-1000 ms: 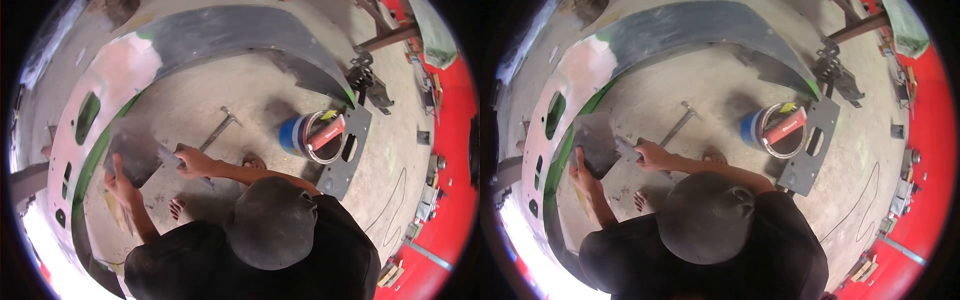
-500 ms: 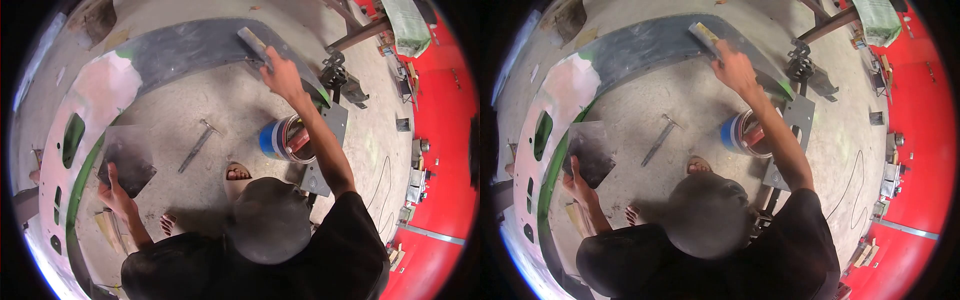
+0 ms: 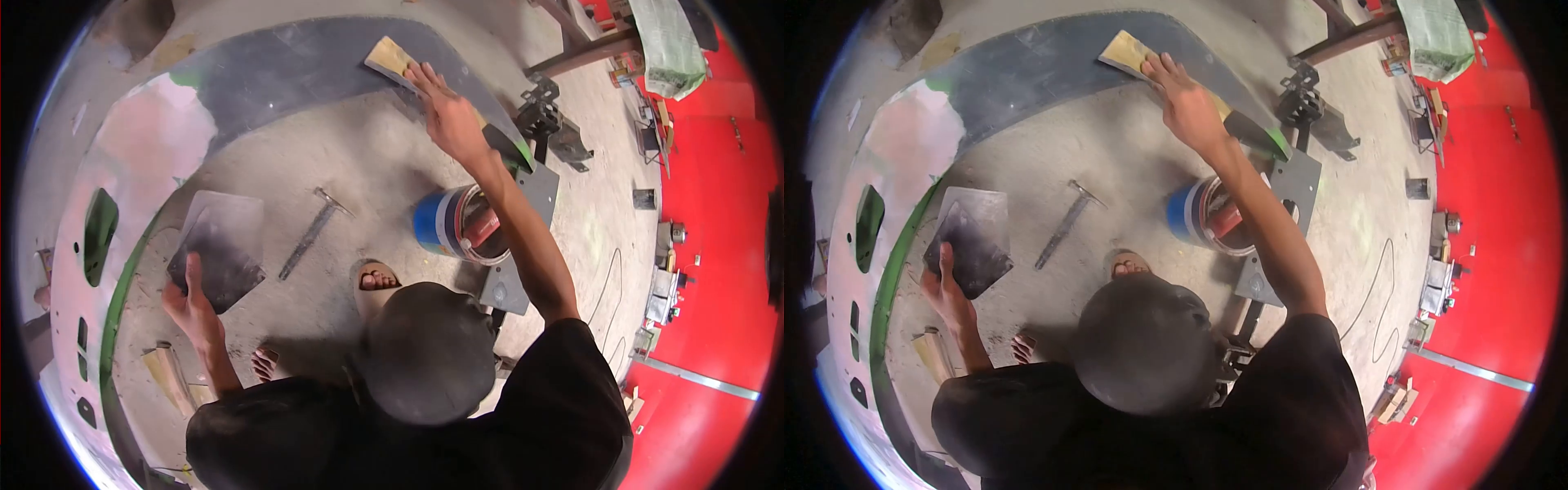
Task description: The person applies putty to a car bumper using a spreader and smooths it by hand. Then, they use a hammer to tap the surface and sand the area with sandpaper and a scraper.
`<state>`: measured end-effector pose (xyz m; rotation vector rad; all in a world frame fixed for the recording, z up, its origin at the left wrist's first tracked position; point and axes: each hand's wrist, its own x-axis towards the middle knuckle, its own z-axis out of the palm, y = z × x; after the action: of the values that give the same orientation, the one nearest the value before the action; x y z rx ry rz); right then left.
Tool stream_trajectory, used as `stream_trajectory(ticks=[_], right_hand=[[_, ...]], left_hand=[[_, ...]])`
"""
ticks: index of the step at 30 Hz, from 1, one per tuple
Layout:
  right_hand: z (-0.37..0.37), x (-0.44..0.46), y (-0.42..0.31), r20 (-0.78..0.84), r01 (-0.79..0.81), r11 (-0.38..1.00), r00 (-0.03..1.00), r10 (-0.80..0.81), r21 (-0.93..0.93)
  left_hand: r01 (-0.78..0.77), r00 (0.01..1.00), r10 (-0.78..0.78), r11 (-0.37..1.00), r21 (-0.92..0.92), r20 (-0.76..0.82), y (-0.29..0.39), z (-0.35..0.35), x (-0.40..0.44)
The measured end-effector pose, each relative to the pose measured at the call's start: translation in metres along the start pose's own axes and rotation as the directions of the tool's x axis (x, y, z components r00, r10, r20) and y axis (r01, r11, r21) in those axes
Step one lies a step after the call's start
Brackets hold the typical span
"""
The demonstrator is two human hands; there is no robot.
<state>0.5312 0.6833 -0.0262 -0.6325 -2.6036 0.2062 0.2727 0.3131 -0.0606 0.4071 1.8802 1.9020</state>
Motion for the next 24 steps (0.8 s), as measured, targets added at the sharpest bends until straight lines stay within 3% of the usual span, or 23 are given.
stream_trajectory(ticks=[5, 8, 12, 13, 16, 17, 20, 21, 24], right_hand=[[0.004, -0.019, -0.003, -0.025, -0.077, 0.996, 0.997, 0.076, -0.049], [0.007, 0.007, 0.002, 0.003, -0.078, 0.993, 0.997, 0.079, -0.088], [-0.001, -0.017, -0.012, 0.029, -0.056, 0.995, 0.998, 0.059, -0.088], [-0.003, -0.022, -0.013, 0.009, 0.01, 0.993, 1.0, -0.009, -0.121], [0.003, 0.005, 0.001, 0.053, -0.127, 0.985, 0.99, 0.133, -0.116], [0.013, 0.019, 0.013, -0.032, -0.066, 0.991, 0.998, 0.063, -0.116], [0.007, 0.016, 0.006, 0.005, -0.044, 0.996, 0.999, 0.044, -0.083], [-0.001, 0.0, -0.002, 0.108, -0.065, 0.987, 0.991, 0.081, -0.148], [-0.002, -0.01, 0.004, 0.035, 0.097, 0.987, 0.995, -0.094, -0.128]], left_hand=[[-0.095, 0.993, 0.093, 0.995, 0.024, 0.07, -0.001, 0.013, -0.008], [0.056, 0.996, -0.054, 0.998, -0.018, 0.076, -0.008, 0.0, -0.011], [0.043, 0.995, -0.044, 0.999, 0.009, 0.093, -0.007, 0.004, -0.007], [0.049, 0.992, -0.05, 0.999, 0.013, 0.114, -0.001, 0.006, -0.009], [0.094, 0.992, -0.093, 0.996, 0.003, 0.088, -0.004, 0.008, -0.011], [0.116, 0.99, -0.115, 0.993, 0.002, 0.078, -0.007, 0.008, -0.011], [-0.045, 0.991, 0.032, 0.994, 0.1, 0.129, 0.001, 0.016, -0.013], [-0.028, 0.99, 0.011, 0.993, 0.119, 0.143, 0.002, 0.012, -0.013], [0.041, 0.992, -0.051, 0.995, 0.091, 0.111, 0.001, 0.01, -0.018]])
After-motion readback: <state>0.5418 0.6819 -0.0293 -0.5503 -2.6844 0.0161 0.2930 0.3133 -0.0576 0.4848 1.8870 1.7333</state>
